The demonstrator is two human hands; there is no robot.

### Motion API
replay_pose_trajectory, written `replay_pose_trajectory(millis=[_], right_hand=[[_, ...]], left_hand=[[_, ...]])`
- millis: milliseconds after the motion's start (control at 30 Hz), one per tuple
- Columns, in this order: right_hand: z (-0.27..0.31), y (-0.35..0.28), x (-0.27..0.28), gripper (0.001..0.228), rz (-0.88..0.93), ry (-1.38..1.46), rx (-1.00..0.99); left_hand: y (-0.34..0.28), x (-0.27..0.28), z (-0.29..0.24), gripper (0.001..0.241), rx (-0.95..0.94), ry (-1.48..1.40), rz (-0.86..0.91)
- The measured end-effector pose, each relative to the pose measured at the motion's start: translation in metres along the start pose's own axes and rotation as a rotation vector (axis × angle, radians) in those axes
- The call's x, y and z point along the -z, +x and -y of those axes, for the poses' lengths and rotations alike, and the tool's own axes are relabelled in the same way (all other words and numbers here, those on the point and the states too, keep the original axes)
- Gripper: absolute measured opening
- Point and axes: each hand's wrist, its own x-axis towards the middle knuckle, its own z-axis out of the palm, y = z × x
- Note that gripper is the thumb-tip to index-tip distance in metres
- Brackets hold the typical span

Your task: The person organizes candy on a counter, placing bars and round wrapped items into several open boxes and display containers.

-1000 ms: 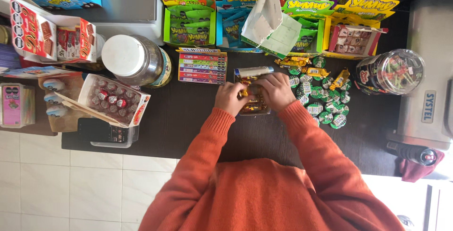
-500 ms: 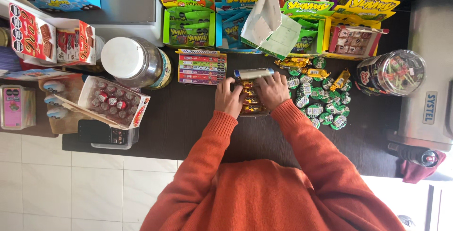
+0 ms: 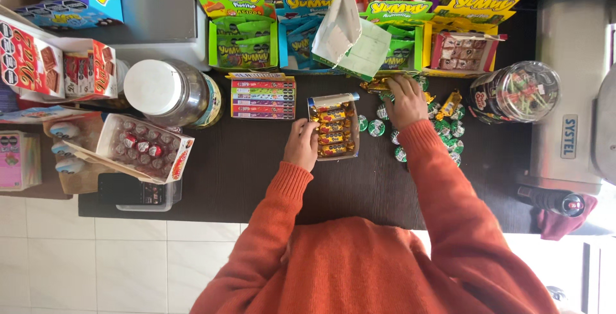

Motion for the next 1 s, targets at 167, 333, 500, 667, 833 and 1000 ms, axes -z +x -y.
replay_pose_trajectory(millis=[167,333,500,667,833,1000], right_hand=[[-0.005,-0.004,-0.036,0.076,0.054,-0.077,-0.050],[-0.016,-0.009,-0.059,0.062,0.159,0.053,-0.143],[-0.022,-0.006,-0.054,0.063,0.298,0.088,-0.214],[-0.019,-0.002,-0.025,0.053,0.196,0.064,-0.099],[-0.016,-0.014,0.025,0.046,0.135,0.260,-0.049],[0.024,-0.045,0.076,0.047,0.032,0.536,-0.041]], left_hand=[[-0.005,0.003,-0.005,0.037,0.018,-0.009,0.009],[-0.011,0.020,-0.012,0.041,-0.014,-0.063,0.005],[-0.021,0.021,-0.013,0.042,-0.012,-0.085,-0.012],[-0.014,0.026,-0.011,0.040,-0.054,-0.150,-0.108],[-0.018,0.044,-0.046,0.031,-0.175,-0.115,-0.235],[-0.037,0.022,-0.095,0.035,-0.116,-0.490,-0.181]])
